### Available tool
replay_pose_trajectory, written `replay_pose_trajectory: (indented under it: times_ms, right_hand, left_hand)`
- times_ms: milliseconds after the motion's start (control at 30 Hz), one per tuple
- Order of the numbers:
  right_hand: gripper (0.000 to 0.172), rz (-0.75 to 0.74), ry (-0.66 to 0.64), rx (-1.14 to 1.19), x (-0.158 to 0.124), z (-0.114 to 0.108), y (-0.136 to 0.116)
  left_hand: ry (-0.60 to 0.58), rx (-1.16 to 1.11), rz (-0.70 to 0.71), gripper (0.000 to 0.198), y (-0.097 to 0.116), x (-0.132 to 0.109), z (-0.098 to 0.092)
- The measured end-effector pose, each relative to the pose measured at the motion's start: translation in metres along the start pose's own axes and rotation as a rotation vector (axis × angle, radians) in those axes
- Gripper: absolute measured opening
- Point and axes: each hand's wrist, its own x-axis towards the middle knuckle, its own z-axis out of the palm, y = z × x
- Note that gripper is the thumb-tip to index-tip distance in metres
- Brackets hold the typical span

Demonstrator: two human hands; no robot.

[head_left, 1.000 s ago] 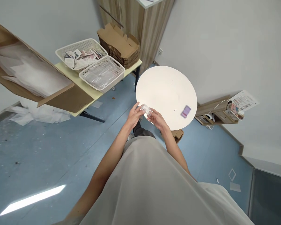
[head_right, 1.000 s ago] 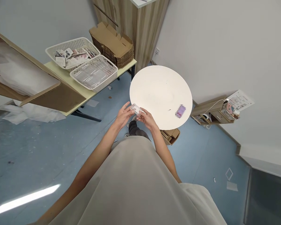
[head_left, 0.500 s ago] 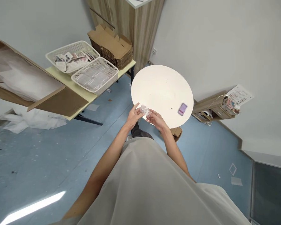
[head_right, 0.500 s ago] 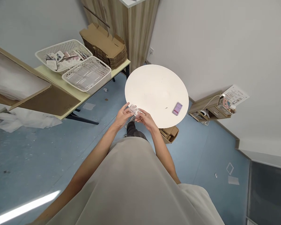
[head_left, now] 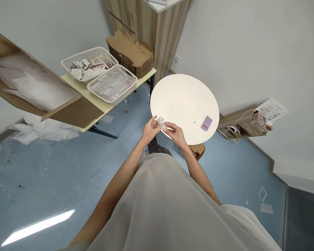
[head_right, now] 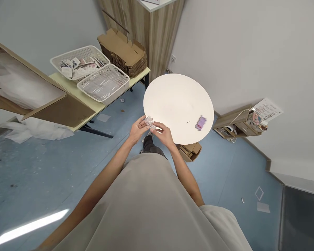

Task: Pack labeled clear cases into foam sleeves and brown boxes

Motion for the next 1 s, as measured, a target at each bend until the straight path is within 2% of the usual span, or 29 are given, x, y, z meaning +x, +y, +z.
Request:
replay_pose_trajectory:
  times_ms: [167, 300, 567, 767, 1000]
  right_hand:
    - [0.043, 0.008, 0.024, -0.006, -0.003, 0.005, -0.001]
    - [0.049, -0.017, 0.038, -0.036, -0.002, 0.006, -0.006]
    - [0.056, 0.025, 0.095, -0.003, 0.02, -0.009, -0.033]
    - [0.061, 0.041, 0.231, 0.032, 0.07, -0.019, -0.058]
    - [0.061, 0.004, 0.274, 0.061, 0.153, -0.022, -0.075]
  left_hand:
    - [-0.014, 0.039, 0.01, 0.114, 0.007, -0.003, -0.002]
    - [-0.045, 0.027, 0.006, 0.118, 0.012, -0.004, -0.004]
    - [-0.11, -0.19, -0.043, 0.111, 0.03, 0.001, -0.005]
    - [-0.195, -0.318, -0.033, 0.097, 0.052, 0.021, -0.007]
    - [-0.236, -0.259, -0.031, 0.081, 0.087, 0.072, -0.004]
